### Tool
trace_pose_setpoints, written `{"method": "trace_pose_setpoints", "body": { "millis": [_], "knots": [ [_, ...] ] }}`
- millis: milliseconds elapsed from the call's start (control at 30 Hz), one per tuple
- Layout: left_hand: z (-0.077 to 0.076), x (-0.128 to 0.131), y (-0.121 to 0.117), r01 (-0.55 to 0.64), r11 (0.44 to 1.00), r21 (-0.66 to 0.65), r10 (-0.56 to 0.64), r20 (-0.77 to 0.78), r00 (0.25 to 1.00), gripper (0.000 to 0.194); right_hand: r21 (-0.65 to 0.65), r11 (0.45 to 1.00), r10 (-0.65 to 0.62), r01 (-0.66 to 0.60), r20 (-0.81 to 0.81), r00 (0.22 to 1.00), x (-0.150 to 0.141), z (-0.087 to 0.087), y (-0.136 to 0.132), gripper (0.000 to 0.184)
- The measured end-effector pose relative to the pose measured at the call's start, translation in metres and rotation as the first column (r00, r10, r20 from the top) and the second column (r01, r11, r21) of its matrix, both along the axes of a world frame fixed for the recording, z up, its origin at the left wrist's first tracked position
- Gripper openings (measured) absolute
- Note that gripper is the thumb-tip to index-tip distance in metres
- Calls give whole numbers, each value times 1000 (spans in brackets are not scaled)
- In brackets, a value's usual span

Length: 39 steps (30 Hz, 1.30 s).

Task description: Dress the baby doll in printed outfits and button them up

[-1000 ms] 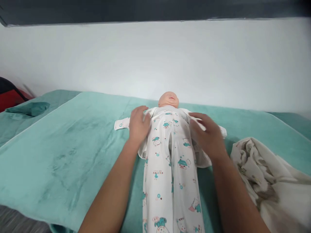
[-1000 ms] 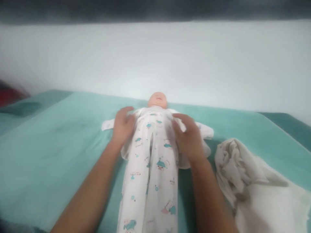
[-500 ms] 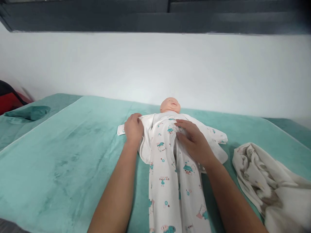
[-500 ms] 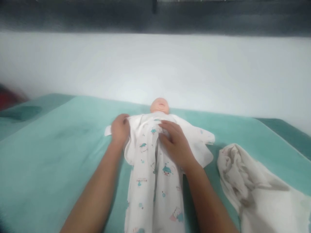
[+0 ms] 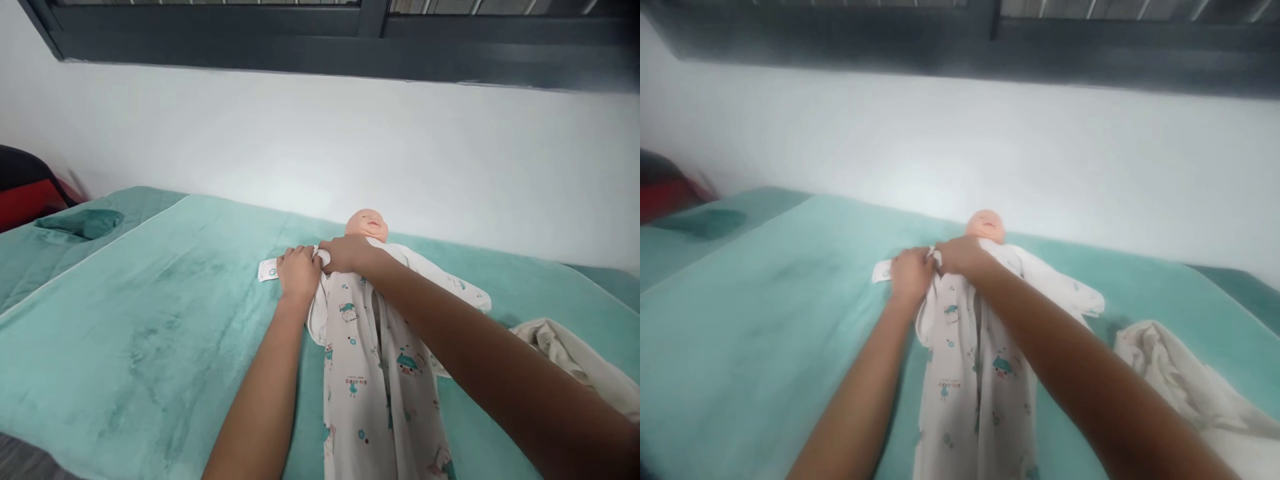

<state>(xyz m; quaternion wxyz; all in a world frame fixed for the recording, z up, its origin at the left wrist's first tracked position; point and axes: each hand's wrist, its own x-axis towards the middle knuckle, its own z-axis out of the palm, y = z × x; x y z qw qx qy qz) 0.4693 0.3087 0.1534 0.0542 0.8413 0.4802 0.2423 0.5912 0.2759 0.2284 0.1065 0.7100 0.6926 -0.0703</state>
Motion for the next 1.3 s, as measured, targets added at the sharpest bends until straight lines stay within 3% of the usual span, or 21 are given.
{"method": "trace_pose_setpoints", "body": {
  "millis": [133,367,567,800,867,967,1033,1100,1200,1233,1300],
  "knots": [
    [3,-1,-2,-22,999,-25,23,69,997,29,-3,1000,19,-19,44,999,4,0,-1,44],
    [6,-6,-6,6,997,-79,12,231,973,34,153,987,21,-41,127,992,25,8,-28,44],
    [0,-11,0,-6,988,-154,55,316,947,39,232,969,-98,84,49,994,52,21,-48,45],
    [-2,-13,1,-49,966,-253,91,158,983,45,288,932,-223,222,-31,974,59,28,-59,47],
    [0,-13,0,-45,978,-204,65,95,993,52,286,931,-223,227,-48,974,55,23,-55,48],
    [2,-11,-2,28,999,-31,-27,50,998,63,242,951,-188,192,-39,981,44,12,-42,47],
    [2,-10,-3,104,994,26,-105,21,994,60,217,965,-143,148,-39,989,37,6,-32,45],
    [1,-11,-2,115,993,1,-115,1,993,50,233,964,-114,131,-88,990,34,3,-26,44],
    [-1,-12,0,25,999,-35,-25,-1,1000,43,351,904,-137,245,-304,943,39,-2,-35,39],
    [-1,-12,1,0,999,-42,0,-3,1000,43,409,851,-156,329,-400,903,43,-6,-44,38],
    [-2,-11,2,-21,998,-54,20,-15,1000,43,493,695,-189,523,-577,795,56,-21,-71,38]
  ]
}}
